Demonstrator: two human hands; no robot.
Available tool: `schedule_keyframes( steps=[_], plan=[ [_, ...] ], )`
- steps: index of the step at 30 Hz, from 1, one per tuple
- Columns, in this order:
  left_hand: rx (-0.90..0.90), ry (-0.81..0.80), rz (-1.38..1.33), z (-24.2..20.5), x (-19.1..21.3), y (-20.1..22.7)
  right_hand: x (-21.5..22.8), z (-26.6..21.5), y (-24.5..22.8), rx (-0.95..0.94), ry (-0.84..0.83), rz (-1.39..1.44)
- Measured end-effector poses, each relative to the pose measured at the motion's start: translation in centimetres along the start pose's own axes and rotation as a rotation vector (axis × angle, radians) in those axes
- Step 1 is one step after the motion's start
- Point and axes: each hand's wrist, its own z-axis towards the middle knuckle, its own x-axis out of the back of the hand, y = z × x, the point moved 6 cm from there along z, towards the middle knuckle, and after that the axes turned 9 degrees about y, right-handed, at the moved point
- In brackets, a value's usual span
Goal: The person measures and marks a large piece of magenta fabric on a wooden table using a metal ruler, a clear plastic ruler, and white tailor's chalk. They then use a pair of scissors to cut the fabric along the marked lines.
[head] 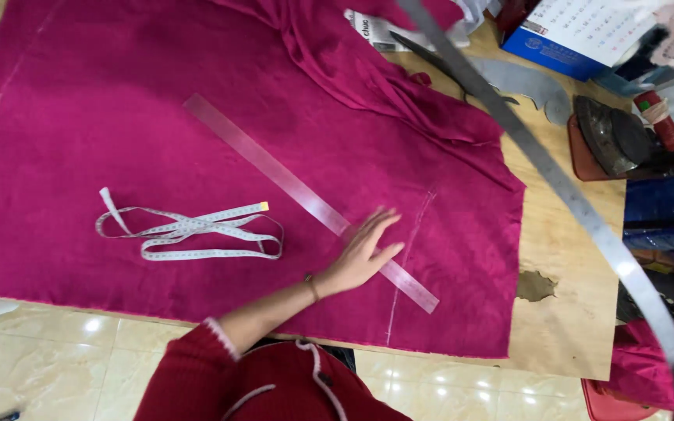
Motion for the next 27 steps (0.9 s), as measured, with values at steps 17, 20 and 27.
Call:
schedule_keyframes(
  steps=[17,20,27],
  plan=[
    [0.594,0.574,-0.671,13.2,25.6,-21.3,-43.1,-3.8,-28.8,0.035,-0.261,0.205],
    [0.727,0.547,-0.627,15.0,27.7,-28.4,-47.8,-3.0,-31.6,0.020,-0.288,0.256],
    [0.815,0.414,0.023,15.6,31.4,-29.2,-52.5,-2.0,-31.1,-0.024,-0.335,0.310]
  ],
)
